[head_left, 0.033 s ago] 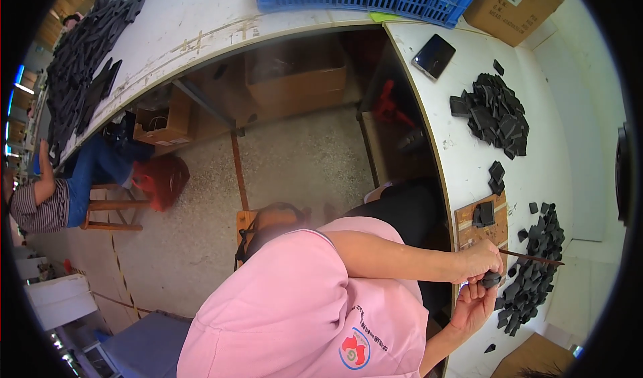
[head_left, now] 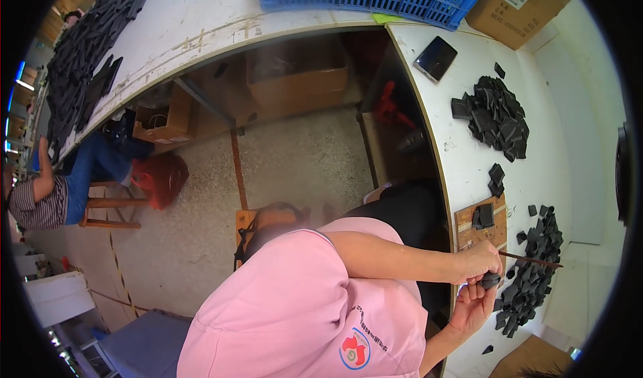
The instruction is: Inspecting and processing small black plastic components at a workbench using a small manual tool.
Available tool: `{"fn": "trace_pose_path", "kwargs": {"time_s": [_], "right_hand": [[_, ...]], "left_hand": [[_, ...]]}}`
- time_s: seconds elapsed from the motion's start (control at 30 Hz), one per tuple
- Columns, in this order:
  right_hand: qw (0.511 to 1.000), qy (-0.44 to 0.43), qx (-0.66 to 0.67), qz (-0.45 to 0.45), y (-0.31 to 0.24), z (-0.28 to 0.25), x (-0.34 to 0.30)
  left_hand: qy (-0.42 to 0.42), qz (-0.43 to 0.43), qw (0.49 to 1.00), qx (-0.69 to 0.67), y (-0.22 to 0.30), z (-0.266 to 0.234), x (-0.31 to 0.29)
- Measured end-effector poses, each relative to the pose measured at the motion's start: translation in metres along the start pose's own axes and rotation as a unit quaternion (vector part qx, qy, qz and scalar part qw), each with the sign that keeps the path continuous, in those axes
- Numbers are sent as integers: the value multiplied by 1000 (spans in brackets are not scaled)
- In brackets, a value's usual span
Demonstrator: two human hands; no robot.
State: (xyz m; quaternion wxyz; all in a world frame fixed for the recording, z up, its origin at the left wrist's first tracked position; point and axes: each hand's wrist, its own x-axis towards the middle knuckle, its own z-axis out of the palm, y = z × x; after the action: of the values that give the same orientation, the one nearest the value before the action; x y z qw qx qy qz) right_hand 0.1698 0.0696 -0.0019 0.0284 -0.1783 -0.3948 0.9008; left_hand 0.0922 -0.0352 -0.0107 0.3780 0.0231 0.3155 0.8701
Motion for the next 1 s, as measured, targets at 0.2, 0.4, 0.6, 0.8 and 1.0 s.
{"fn": "trace_pose_path", "kwargs": {"time_s": [0.2, 0.4, 0.6, 0.8, 1.0], "right_hand": [[999, -40, -7, 32, 1, 12, 7], [998, -8, -57, 39, 15, 29, 19], [987, -12, -154, 41, 35, 56, 47], [860, -31, -496, -119, 61, 82, 97], [713, -76, -663, -214, 95, 103, 149]], "left_hand": [[23, 21, 999, -17, 4, -8, -1], [46, 17, 998, -28, 13, -27, -4], [139, 104, 985, 14, 23, -53, 2], [263, 146, 954, 0, 68, -147, -22], [555, 226, 796, -81, 103, -308, -25]]}}
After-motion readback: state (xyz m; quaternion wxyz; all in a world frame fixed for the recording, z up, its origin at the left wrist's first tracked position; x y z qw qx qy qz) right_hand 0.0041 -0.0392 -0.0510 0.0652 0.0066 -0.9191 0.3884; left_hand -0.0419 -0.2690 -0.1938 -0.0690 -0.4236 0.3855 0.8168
